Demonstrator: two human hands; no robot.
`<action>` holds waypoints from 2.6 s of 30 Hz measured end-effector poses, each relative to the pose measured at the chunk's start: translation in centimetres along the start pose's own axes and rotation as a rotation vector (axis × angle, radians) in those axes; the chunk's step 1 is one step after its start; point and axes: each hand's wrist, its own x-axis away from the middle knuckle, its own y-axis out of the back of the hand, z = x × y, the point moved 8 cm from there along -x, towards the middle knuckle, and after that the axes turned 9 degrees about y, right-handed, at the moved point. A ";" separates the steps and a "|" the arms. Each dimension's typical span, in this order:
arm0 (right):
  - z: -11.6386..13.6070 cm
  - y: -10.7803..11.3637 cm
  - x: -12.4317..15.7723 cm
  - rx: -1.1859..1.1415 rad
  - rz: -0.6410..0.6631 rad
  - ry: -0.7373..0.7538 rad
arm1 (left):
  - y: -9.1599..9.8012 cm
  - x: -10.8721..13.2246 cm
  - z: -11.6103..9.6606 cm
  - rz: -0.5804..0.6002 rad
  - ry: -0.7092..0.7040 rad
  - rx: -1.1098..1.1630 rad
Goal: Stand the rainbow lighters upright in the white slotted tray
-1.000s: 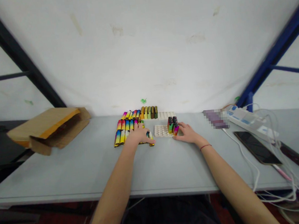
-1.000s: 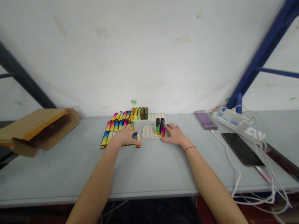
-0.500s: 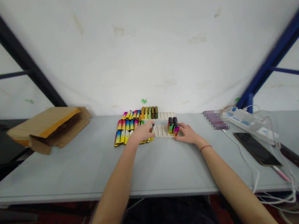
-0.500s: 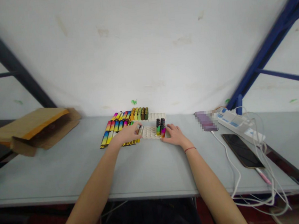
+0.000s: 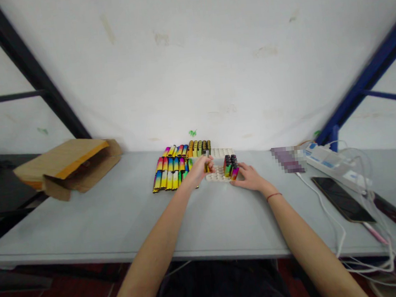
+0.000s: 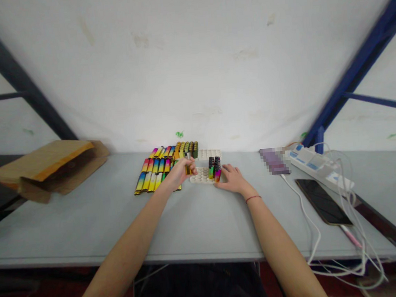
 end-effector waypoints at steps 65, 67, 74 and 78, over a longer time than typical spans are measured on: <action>0.6 0.3 0.0 -0.002 -0.025 0.029 | -3.1 0.9 0.1 0.050 -0.634 -0.972; 0.6 0.3 0.0 0.002 -0.028 0.031 | -3.2 0.6 0.8 0.071 -0.610 -0.999; 0.7 0.4 0.0 0.006 -0.026 0.040 | -3.6 0.5 1.8 0.037 -0.606 -0.968; 0.7 0.4 0.0 0.010 -0.027 0.041 | -4.1 0.9 2.0 -0.027 -0.629 -1.054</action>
